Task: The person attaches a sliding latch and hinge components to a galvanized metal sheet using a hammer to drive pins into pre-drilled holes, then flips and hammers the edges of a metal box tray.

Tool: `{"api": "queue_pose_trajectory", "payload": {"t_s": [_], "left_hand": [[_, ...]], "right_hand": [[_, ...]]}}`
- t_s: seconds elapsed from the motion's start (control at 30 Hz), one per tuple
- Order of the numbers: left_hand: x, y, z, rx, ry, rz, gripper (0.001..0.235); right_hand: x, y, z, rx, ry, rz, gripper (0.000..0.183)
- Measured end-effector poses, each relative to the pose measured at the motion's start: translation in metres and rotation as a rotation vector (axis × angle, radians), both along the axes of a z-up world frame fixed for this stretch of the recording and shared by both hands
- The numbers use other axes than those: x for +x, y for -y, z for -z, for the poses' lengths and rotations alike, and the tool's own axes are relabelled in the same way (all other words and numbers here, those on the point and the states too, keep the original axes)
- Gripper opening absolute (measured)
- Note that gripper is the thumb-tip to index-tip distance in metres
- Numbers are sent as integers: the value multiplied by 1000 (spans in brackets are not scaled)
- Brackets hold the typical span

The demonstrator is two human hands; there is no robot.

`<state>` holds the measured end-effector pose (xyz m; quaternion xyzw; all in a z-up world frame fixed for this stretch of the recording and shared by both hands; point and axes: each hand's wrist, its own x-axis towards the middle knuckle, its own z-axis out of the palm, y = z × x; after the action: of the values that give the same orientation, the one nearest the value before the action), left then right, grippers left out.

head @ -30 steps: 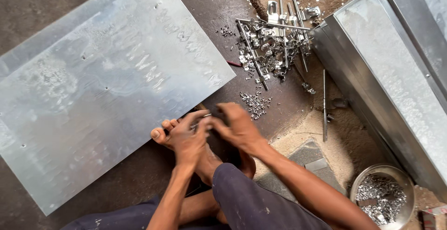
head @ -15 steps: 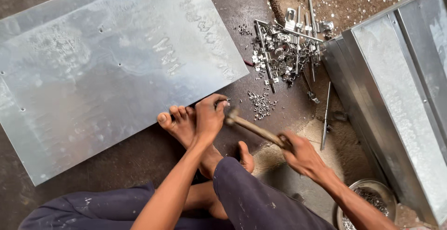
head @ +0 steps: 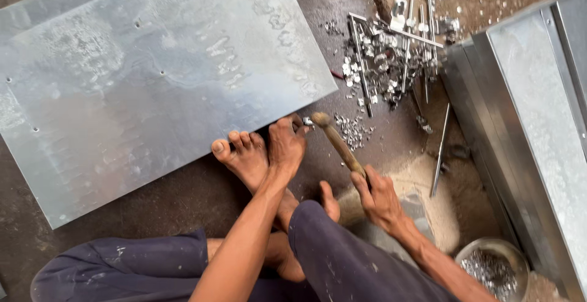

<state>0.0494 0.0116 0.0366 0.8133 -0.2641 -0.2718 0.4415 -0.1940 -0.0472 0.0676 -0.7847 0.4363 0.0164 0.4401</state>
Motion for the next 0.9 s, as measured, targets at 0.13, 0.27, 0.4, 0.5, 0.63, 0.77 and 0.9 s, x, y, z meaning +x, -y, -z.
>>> {"api": "queue_pose_trajectory", "payload": {"t_s": [0.13, 0.27, 0.4, 0.5, 0.63, 0.77, 0.9], "left_hand": [[-5, -4, 8, 31, -7, -35, 10], [-4, -3, 2, -197, 124, 38, 17], [-16, 14, -1, -292, -612, 34, 20], [-40, 62, 11, -195, -438, 196, 22], [-52, 116, 32, 16, 387, 653, 44], [-50, 135, 44, 74, 645, 742, 33], [-52, 96, 16, -234, 405, 605, 20]], "right_hand": [[2, -2, -10, -11, -30, 14, 40], [-32, -5, -29, -13, -163, 149, 34], [-106, -2, -39, -431, -359, 171, 40], [-135, -1, -28, -450, -463, 191, 42], [-131, 8, -14, -393, -413, 217, 43], [-122, 50, -8, -505, -182, 205, 31], [-120, 103, 14, -546, -370, 231, 35]]}}
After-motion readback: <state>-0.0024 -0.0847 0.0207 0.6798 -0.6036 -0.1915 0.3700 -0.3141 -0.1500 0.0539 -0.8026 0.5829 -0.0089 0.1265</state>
